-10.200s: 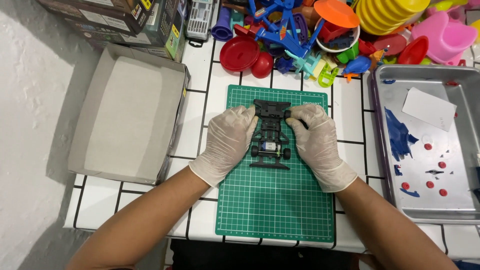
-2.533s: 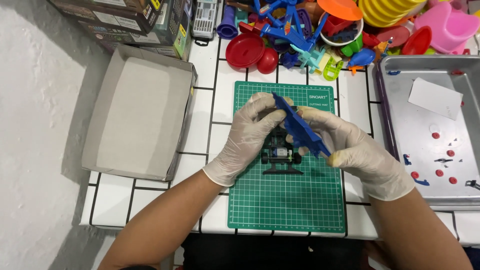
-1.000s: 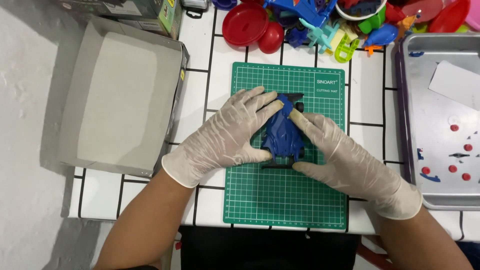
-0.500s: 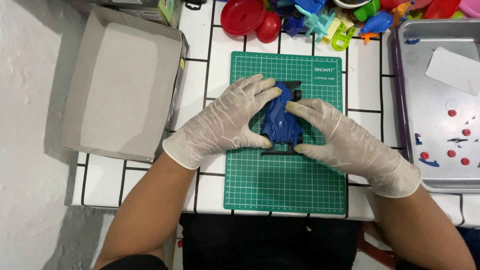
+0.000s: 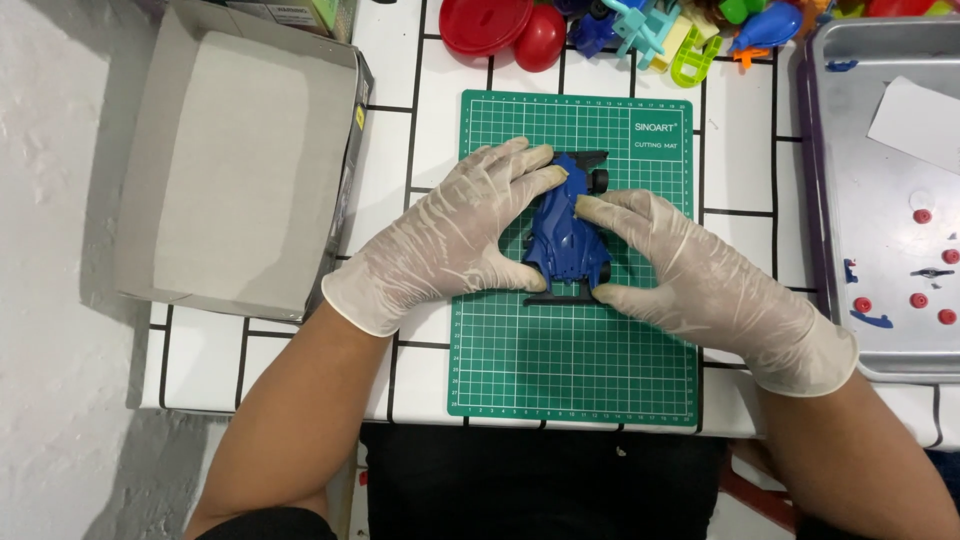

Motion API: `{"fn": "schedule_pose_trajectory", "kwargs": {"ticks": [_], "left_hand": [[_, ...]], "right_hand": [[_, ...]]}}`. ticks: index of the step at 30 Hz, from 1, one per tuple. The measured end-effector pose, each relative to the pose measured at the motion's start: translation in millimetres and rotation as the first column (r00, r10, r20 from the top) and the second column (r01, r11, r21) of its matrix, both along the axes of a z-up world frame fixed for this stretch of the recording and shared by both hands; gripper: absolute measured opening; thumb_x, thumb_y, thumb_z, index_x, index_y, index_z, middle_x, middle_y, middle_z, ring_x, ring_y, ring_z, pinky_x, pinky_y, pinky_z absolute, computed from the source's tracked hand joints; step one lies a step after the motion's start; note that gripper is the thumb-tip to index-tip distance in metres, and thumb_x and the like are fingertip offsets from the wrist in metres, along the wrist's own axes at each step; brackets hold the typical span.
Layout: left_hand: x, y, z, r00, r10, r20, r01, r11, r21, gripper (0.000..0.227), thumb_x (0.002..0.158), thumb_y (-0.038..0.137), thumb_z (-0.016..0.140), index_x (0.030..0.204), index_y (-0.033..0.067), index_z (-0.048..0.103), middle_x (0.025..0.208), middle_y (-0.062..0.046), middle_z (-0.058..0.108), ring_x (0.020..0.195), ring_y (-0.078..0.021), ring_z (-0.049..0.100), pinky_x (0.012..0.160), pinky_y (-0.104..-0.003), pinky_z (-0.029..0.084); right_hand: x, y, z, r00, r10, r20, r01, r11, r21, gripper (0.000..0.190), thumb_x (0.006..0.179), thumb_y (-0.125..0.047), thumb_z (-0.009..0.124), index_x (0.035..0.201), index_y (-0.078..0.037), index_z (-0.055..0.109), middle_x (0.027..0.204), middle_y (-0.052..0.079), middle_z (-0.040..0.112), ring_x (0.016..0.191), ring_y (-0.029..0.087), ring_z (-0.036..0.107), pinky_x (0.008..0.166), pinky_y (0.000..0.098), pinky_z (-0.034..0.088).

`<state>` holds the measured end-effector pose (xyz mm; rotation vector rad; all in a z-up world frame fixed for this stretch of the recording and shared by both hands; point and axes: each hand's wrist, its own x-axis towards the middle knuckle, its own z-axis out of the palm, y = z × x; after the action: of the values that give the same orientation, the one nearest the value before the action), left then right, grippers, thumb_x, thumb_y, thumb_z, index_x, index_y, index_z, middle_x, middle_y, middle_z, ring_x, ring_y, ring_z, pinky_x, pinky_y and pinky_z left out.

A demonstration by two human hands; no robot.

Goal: The person assembles a toy car chassis on a green cutting mat. They attach a blue cylindrical battery to the black frame, secure it with a black plastic cover, and then place a blue car body shell over the assembly. Finally, they attach small red circular pieces to the rear of the car.

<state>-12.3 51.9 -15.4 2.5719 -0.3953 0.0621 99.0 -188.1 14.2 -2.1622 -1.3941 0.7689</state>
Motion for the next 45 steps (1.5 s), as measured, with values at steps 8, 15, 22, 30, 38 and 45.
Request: {"fn": "schedule_pose_trajectory", "kwargs": {"ticks": [8,15,22,30,38,45], "left_hand": [[0.3,1.2,-2.8,1.000,-0.003,0.017,0.003,1.000,0.013,0.108,0.077,0.058,0.085,0.155,0.0054,0.031,0.160,-0.021,0.030,0.149,-0.0429,0.023,0.121,-0.053,0.021],[0.8,1.2,-5.6,0.999,-0.005,0.050,0.003,0.999,0.046,0.109,0.077,0.061,0.085,0.154,0.0059,0.033,0.159,-0.021,0.032,0.148,-0.0439,0.027,0.120,-0.055,0.024],[-0.4,0.6,-4.6,0.999,0.004,0.036,-0.005,1.000,0.026,0.108,0.076,0.059,0.086,0.154,0.0063,0.034,0.159,-0.021,0.032,0.149,-0.0422,0.025,0.121,-0.054,0.022],[-0.7,0.3,-0.1,1.000,-0.005,0.026,0.004,1.000,0.031,0.106,0.076,0.058,0.087,0.153,0.0068,0.035,0.158,-0.020,0.033,0.148,-0.0415,0.027,0.120,-0.054,0.022],[-0.4,1.1,-3.1,0.999,-0.011,0.051,0.009,1.000,0.027,0.105,0.076,0.058,0.087,0.152,0.0064,0.036,0.157,-0.021,0.034,0.147,-0.0427,0.029,0.120,-0.055,0.024],[0.8,1.8,-6.1,0.998,-0.006,0.065,0.003,0.999,0.041,0.107,0.075,0.059,0.088,0.153,0.0066,0.037,0.157,-0.021,0.035,0.147,-0.0419,0.030,0.119,-0.054,0.025]], "right_hand": [[-1.3,1.8,1.6,1.000,-0.018,-0.016,0.017,1.000,-0.004,0.077,0.088,-0.024,0.068,0.158,-0.015,0.035,0.150,0.013,0.041,0.136,0.029,0.044,0.114,0.0435,0.039],[-1.1,1.6,0.2,0.999,-0.042,-0.023,0.042,0.999,-0.031,0.079,0.087,-0.023,0.070,0.158,-0.018,0.036,0.151,0.012,0.040,0.137,0.029,0.044,0.113,0.0418,0.039],[-2.0,3.0,2.4,0.997,-0.063,-0.033,0.061,0.995,-0.077,0.080,0.086,-0.024,0.070,0.158,-0.020,0.036,0.151,0.011,0.039,0.137,0.029,0.043,0.114,0.0429,0.038],[-2.0,3.5,3.3,0.999,-0.045,-0.025,0.043,0.996,-0.075,0.080,0.087,-0.025,0.071,0.158,-0.019,0.035,0.150,0.012,0.040,0.136,0.029,0.043,0.114,0.0433,0.039],[-2.3,3.1,3.6,0.999,-0.040,-0.037,0.038,0.998,-0.047,0.079,0.087,-0.024,0.071,0.157,-0.018,0.037,0.148,0.011,0.042,0.136,0.028,0.044,0.114,0.0430,0.040],[-0.9,1.6,-0.4,0.999,-0.045,-0.014,0.044,0.998,-0.054,0.080,0.086,-0.023,0.073,0.157,-0.020,0.037,0.150,0.011,0.041,0.136,0.028,0.045,0.113,0.0421,0.041]]}}
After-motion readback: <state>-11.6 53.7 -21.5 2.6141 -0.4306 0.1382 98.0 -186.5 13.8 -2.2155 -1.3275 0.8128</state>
